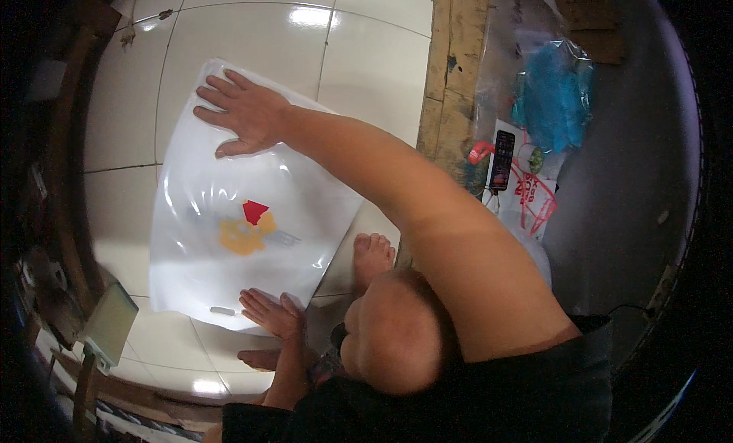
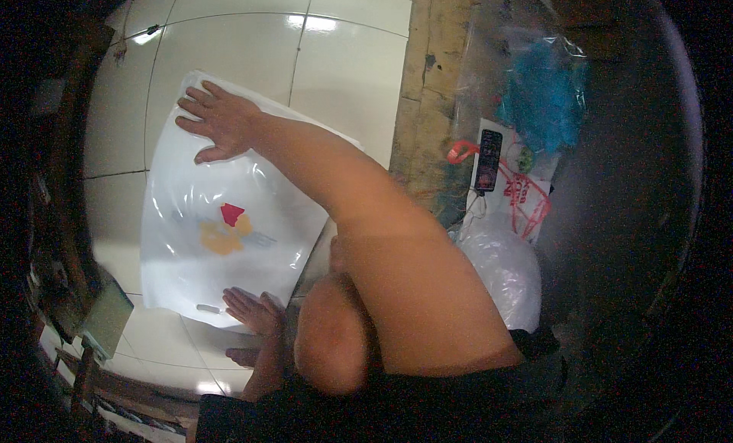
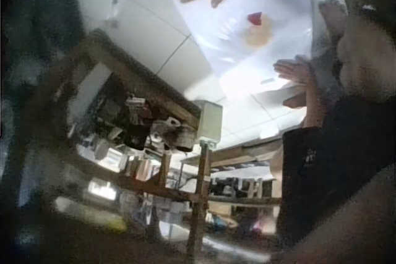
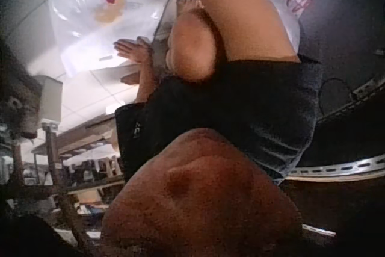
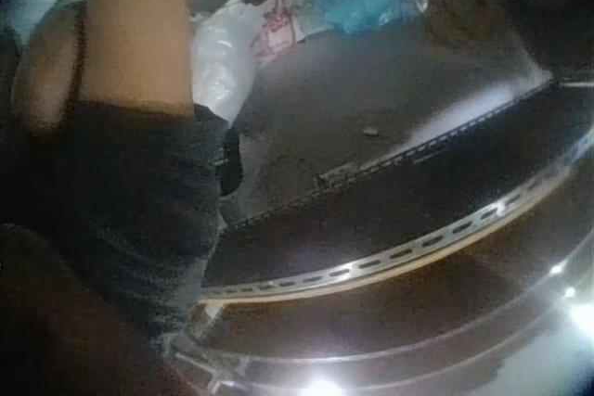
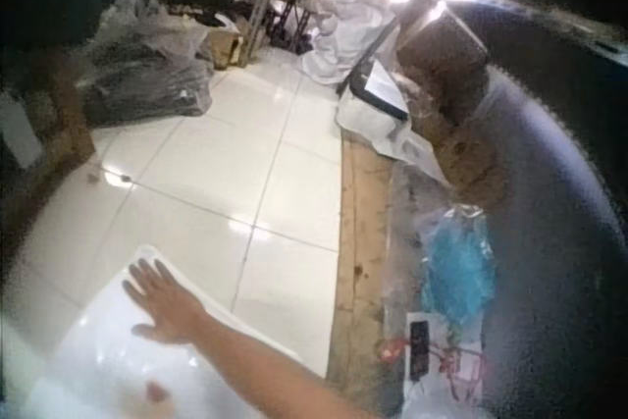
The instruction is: The person sits on the floor and repeatedly folds white plastic sheets by hand. They smooth the sheets, fold them in half, and stack them into a neat pile.
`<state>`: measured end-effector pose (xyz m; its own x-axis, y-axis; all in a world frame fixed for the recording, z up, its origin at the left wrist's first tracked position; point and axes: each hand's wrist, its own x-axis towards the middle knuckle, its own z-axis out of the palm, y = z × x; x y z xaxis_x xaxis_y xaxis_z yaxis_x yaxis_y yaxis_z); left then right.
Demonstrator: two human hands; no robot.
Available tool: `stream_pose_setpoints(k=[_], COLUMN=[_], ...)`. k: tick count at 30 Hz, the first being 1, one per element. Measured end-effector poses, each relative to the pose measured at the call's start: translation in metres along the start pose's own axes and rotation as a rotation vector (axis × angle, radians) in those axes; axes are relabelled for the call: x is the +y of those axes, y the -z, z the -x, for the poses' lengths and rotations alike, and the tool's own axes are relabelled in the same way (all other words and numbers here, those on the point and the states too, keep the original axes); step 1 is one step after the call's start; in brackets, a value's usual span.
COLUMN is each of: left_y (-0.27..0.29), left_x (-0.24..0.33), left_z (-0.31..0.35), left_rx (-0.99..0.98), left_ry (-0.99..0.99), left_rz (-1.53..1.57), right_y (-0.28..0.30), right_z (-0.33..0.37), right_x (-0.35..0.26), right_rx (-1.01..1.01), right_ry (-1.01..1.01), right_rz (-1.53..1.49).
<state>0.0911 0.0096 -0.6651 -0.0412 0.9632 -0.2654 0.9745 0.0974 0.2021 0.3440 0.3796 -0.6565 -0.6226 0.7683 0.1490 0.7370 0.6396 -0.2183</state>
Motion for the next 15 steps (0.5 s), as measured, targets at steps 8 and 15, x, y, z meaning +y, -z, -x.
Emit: stream_pose_setpoints(k=[8,15], left_y=[0.036,0.086], left_x=[0.014,0.050], left_z=[-0.008,-0.134], left_rx=[-0.137,0.142], left_ry=[-0.041,-0.252], left_rz=[0.096,0.446], right_y=[-0.004,0.008], right_z=[0.002,-0.005], right_x=[0.008,-0.002], right_rx=[-0.028,-0.134], right_ry=[-0.020,-0.033], right_rz=[-0.066,0.003])
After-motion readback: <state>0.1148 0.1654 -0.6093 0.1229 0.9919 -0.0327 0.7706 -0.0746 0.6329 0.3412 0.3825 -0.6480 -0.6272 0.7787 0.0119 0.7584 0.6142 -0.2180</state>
